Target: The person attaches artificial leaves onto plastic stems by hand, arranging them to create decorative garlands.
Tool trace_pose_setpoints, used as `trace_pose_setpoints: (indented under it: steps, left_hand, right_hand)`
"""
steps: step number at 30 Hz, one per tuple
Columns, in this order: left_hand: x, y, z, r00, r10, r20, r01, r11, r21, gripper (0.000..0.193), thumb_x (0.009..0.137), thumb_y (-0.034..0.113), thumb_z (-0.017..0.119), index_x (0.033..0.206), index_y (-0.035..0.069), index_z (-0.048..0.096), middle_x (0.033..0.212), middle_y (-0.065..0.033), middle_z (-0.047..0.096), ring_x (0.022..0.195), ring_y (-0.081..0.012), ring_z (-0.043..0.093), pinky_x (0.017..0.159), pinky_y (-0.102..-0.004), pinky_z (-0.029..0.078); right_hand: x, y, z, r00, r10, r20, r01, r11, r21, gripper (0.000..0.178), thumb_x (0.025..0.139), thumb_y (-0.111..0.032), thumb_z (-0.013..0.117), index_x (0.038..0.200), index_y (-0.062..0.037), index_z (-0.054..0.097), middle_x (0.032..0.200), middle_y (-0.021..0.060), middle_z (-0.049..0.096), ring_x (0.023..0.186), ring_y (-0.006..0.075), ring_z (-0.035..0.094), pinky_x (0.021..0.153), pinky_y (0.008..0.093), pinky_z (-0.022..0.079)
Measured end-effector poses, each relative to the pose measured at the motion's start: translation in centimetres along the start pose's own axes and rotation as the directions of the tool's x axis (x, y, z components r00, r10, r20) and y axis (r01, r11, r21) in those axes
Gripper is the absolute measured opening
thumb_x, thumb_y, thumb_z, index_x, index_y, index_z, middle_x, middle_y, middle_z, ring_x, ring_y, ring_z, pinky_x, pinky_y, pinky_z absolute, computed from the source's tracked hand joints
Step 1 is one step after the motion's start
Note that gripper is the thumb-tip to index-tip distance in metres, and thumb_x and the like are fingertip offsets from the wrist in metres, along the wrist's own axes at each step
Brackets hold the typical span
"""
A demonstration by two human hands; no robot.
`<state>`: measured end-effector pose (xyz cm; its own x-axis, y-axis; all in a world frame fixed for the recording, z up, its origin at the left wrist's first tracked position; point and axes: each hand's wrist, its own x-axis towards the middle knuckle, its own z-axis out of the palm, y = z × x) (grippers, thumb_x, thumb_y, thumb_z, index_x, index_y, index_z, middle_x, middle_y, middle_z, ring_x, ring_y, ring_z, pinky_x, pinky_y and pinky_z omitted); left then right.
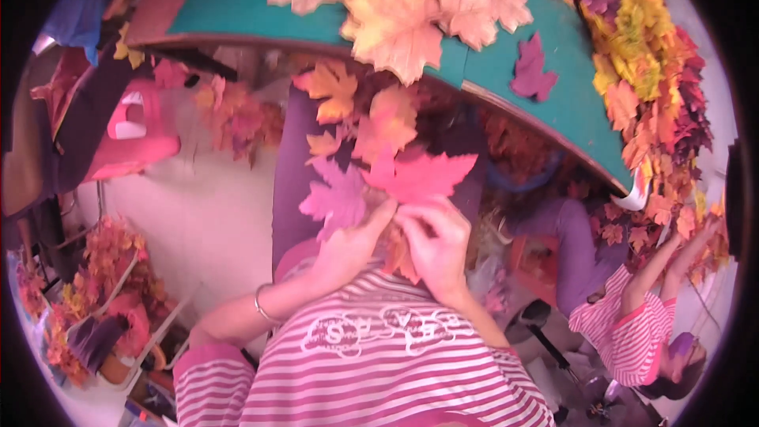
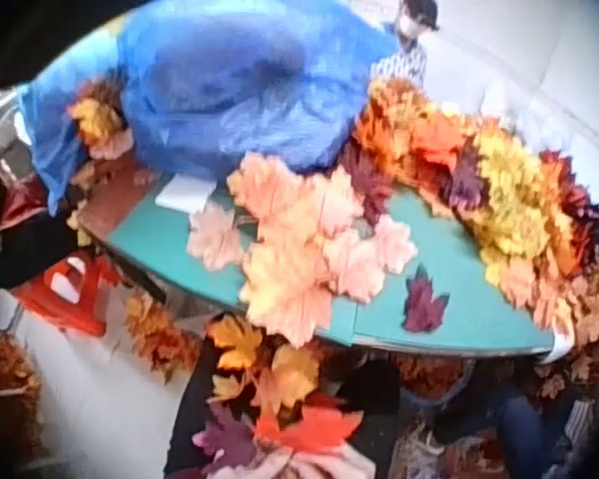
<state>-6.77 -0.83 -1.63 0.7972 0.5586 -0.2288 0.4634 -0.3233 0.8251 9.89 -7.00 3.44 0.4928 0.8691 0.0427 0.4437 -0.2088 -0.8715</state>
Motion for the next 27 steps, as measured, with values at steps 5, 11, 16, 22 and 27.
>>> trace_pose_setpoints:
  steps: [5, 11, 16, 22, 27]
  left_hand:
    - [0.6, -1.2, 1.4, 0.865, -0.351, 0.357, 0.451, 0.235, -0.861, 0.038, 0.107, 0.040, 0.053, 0.122, 0.007, 0.067, 0.098, -0.0042, 0.069, 0.092, -0.0139, 0.066, 0.082, -0.0273, 0.051]
    - [-0.1, -1.9, 1.4, 0.916, -0.221, 0.334, 0.382, 0.233, -0.894, 0.023, 0.112, 0.026, 0.043, 0.117, 0.006, 0.054, 0.104, -0.0025, 0.057, 0.094, -0.0116, 0.058, 0.090, -0.0290, 0.050]
    - [-0.7, -1.9, -0.2, 0.941, -0.153, 0.303, 0.339, 0.426, -0.839, 0.028, 0.113, 0.022, 0.041, 0.128, 0.001, 0.051, 0.111, -0.0043, 0.056, 0.107, -0.0083, 0.054, 0.098, -0.0242, 0.043]
    - [-1.2, -1.0, -1.6, 0.979, -0.119, 0.168, 0.204, 0.454, -0.867, 0.023, 0.105, 0.009, 0.054, 0.123, -0.003, 0.060, 0.115, -0.0102, 0.067, 0.112, -0.0168, 0.062, 0.099, -0.0335, 0.049]
    - [-1.3, -3.0, 0.3, 0.975, -0.160, 0.155, 0.217, 0.524, -0.824, 0.020, 0.102, 0.008, 0.060, 0.121, 0.000, 0.061, 0.109, -0.0075, 0.068, 0.108, -0.0176, 0.064, 0.099, -0.0360, 0.049]
  right_hand:
    - [1.6, 0.3, -0.9, 0.966, -0.116, 0.232, 0.117, 0.993, 0.008, 0.014, 0.079, 0.004, 0.077, 0.091, 0.0010, 0.070, 0.081, 0.0136, 0.058, 0.072, 0.0299, 0.063, 0.063, 0.0359, 0.051]
    - [12.4, -5.1, -4.1, 0.896, -0.440, -0.067, 0.413, 0.878, -0.243, 0.023, 0.079, 0.007, 0.076, 0.100, -0.0006, 0.073, 0.088, 0.0099, 0.068, 0.076, 0.0228, 0.067, 0.070, 0.0328, 0.054]
    - [21.0, -3.9, -6.7, 0.845, -0.514, -0.148, 0.446, 0.830, -0.335, 0.024, 0.083, 0.005, 0.073, 0.107, 0.0008, 0.071, 0.094, 0.0126, 0.066, 0.075, 0.0242, 0.068, 0.062, 0.0340, 0.053]
    - [24.6, -5.3, -6.6, 0.890, -0.446, -0.097, 0.410, 0.874, -0.261, 0.020, 0.085, 0.002, 0.072, 0.104, -0.0009, 0.073, 0.090, 0.0114, 0.069, 0.074, 0.0229, 0.068, 0.064, 0.0322, 0.053]
    - [25.4, -9.0, -1.8, 0.730, -0.675, 0.107, 0.681, 0.703, -0.207, 0.025, 0.080, -0.002, 0.077, 0.105, -0.0053, 0.076, 0.096, 0.0044, 0.070, 0.080, 0.0162, 0.066, 0.067, 0.0296, 0.052]
